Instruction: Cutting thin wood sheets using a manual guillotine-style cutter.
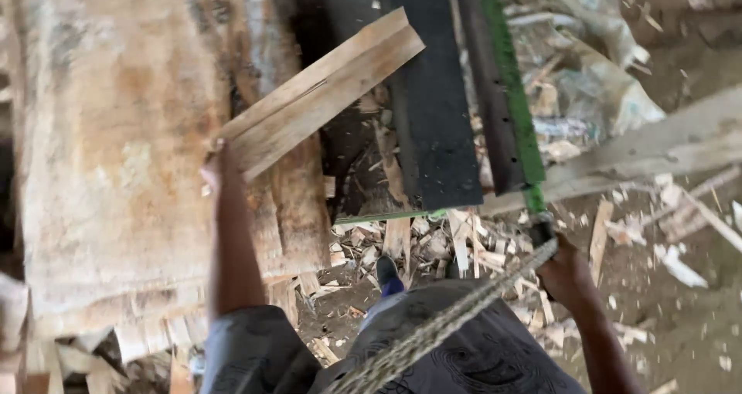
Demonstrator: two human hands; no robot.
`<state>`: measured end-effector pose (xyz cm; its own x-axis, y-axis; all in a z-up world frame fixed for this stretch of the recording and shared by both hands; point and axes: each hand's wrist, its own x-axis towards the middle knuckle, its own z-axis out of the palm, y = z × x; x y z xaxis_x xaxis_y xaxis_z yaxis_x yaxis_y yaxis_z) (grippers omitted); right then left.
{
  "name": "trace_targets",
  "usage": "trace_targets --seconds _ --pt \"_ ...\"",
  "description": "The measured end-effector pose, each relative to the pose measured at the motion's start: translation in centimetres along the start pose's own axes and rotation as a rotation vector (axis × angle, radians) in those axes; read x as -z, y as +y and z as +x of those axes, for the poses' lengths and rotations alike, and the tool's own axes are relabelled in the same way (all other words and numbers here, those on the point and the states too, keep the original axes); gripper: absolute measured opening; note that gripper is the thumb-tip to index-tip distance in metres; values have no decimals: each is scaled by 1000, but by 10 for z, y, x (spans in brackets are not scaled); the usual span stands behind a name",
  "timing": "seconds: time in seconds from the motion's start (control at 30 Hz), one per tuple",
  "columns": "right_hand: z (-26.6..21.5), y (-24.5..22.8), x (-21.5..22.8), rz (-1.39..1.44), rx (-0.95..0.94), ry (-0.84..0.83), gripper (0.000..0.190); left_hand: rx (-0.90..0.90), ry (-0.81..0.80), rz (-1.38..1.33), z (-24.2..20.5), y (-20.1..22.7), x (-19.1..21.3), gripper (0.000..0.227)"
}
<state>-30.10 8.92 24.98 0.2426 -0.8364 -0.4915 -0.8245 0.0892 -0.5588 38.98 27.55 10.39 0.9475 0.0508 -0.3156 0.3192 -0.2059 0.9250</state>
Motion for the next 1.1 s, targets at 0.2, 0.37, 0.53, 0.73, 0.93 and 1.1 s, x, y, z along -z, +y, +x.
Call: trace_targets --seconds 0.2,0.37,0.53,0.73,0.93,1.1 --pt "-2 2 12 36 -66 0 46 160 -437 -372 -92 -130 12 39" --pt "-17 -21 20 88 -9 -77 39 489 -545 -684 -232 -68 19 42" --pt "-28 -37 22 99 -1 -78 54 495 -610 -543 -261 -131 11 42" --pt "-26 -32 22 218 14 -88 49 490 -655 -459 -299 -118 3 44" --pt "-29 -38 26 217 71 -80 49 483 -709 -365 -336 -92 -5 51" --pt "-22 -26 23 258 96 -132 30 420 -760 -336 -346 -125 -13 32"
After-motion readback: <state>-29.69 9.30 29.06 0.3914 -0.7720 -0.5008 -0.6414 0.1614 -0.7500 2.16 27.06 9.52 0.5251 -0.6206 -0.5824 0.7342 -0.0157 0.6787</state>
